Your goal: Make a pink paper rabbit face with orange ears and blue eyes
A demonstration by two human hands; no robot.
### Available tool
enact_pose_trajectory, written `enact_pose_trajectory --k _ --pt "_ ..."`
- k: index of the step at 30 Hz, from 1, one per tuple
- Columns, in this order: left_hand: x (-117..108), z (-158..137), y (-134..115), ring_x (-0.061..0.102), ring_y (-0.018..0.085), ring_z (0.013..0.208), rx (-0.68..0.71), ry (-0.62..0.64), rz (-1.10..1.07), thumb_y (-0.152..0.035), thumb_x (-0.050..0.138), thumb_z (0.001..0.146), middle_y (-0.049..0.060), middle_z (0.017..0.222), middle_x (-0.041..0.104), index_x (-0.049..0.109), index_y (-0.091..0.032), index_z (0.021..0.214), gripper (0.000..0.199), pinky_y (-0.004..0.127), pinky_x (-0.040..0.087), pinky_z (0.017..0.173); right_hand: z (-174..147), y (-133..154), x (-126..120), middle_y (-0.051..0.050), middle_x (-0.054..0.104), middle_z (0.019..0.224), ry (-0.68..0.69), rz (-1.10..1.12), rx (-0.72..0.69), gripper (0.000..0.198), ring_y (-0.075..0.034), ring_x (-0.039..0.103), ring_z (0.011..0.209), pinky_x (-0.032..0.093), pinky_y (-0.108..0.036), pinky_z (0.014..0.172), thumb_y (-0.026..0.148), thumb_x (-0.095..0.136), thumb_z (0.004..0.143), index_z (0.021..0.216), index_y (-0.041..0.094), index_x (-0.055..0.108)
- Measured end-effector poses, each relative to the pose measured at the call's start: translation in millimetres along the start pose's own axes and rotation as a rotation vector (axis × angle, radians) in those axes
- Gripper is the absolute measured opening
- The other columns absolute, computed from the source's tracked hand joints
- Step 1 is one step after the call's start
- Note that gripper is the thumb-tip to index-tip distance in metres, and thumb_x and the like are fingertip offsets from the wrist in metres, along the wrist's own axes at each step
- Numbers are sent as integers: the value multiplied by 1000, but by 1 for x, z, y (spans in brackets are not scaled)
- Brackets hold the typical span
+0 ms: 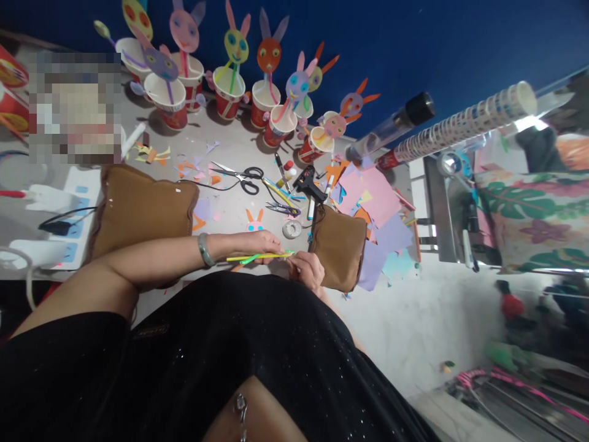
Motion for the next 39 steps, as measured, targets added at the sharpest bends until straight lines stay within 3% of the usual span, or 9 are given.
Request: enact_pose_trajectory --k 3,6,13,16,18,25,29,33,39 --pt "-13 4 -4 41 7 37 6 -76 -35 -40 69 91 -2 50 54 57 -17 66 36 20 29 38 -3 5 -6 -5 73 84 21 54 32 13 -15 67 68 53 -26 58 14 68 91 101 23 71" --pt "-42 4 -14 44 6 37 72 -271 -174 -31 61 97 -2 50 54 58 -17 73 28 18 29 38 -10 -1 -6 -4 72 81 53 223 272 7 -15 68 68 54 -27 60 16 70 90 92 23 72" --pt "-29 -2 -24 52 6 42 215 -2 -108 -45 78 87 -2 60 64 61 -17 85 33 16 38 41 -18 -26 7 -3 73 83 25 488 780 21 -11 63 51 52 -25 48 34 62 98 81 22 59" --pt "-20 -1 -19 56 8 43 245 50 -58 -44 79 85 0 66 69 59 -16 85 34 17 39 40 -22 -39 19 1 72 71 -12 695 1104 32 -9 60 44 49 -23 44 47 76 87 78 22 59" --pt "-18 1 -18 60 9 46 279 50 -73 -42 79 84 1 70 71 59 -16 87 34 19 44 44 -18 -41 23 5 67 60 -19 754 1181 36 -9 58 43 48 -22 44 50 83 79 77 22 60" --pt "-28 0 -29 67 11 56 395 -53 -124 -44 82 81 5 77 76 58 -15 104 44 20 47 51 -2 -38 29 2 72 70 51 787 1159 29 -9 57 46 49 -25 47 46 78 82 95 21 72" --pt "-38 -5 -36 60 8 58 429 -233 -152 -40 80 81 1 76 71 58 -16 92 34 20 44 54 8 -38 32 1 68 75 83 740 1077 31 -10 55 50 49 -28 51 43 67 91 112 21 73" --pt "-50 -15 -48 49 5 61 526 -433 -80 -33 82 77 -5 67 56 62 -14 75 28 20 40 59 30 -40 37 0 62 69 141 539 950 29 -12 52 59 46 -29 58 44 60 95 99 20 76" --pt "-52 -34 -70 50 8 66 681 -465 26 -33 78 78 -3 70 57 62 -15 69 26 23 42 66 82 -37 53 6 44 59 243 518 700 35 -10 38 56 36 -27 57 50 71 88 71 21 61"
Point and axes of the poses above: each hand's wrist, its own z-axis towards the middle knuckle, its own x-axis out of the palm, y = z × x, the point moved 7 cm from there along z, towards the middle knuckle
